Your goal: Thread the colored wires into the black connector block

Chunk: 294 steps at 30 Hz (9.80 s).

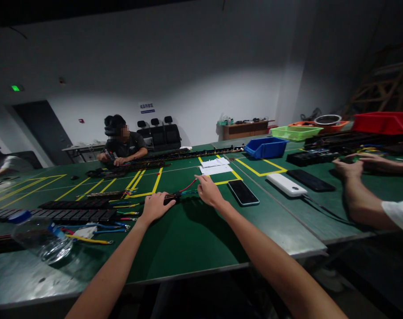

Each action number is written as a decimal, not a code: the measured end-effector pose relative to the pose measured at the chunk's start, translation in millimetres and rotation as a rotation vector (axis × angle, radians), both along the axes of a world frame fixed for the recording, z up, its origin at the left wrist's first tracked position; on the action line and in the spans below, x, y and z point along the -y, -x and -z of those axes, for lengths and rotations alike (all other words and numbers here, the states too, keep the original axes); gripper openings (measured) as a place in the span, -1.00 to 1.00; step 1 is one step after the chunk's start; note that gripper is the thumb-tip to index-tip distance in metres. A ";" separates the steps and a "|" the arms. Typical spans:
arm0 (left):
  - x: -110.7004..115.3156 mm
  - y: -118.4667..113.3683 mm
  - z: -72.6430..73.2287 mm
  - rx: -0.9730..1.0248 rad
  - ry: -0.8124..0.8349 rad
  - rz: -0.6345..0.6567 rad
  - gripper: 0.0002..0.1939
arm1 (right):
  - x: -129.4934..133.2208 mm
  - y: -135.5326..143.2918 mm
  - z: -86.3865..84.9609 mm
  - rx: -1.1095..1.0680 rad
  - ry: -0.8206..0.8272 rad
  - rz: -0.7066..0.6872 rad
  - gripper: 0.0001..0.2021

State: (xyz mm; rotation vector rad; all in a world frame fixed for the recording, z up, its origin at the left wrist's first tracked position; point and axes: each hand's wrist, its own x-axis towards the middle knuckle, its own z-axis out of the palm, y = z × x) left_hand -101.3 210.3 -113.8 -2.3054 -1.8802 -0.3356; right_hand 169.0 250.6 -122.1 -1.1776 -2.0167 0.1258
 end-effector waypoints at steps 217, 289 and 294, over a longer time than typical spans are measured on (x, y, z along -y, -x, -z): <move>1.3 6.4 2.4 0.151 -0.101 0.078 -0.47 | 6.1 -11.0 1.2 -0.271 0.268 0.353 -0.69; 1.9 7.1 3.7 0.137 -0.109 0.068 -0.43 | -0.2 -6.0 3.2 -0.827 0.529 -0.028 -0.57; 2.4 7.1 2.8 0.148 -0.097 0.074 -0.43 | 6.7 -5.1 -4.3 -0.905 0.569 -0.091 -0.56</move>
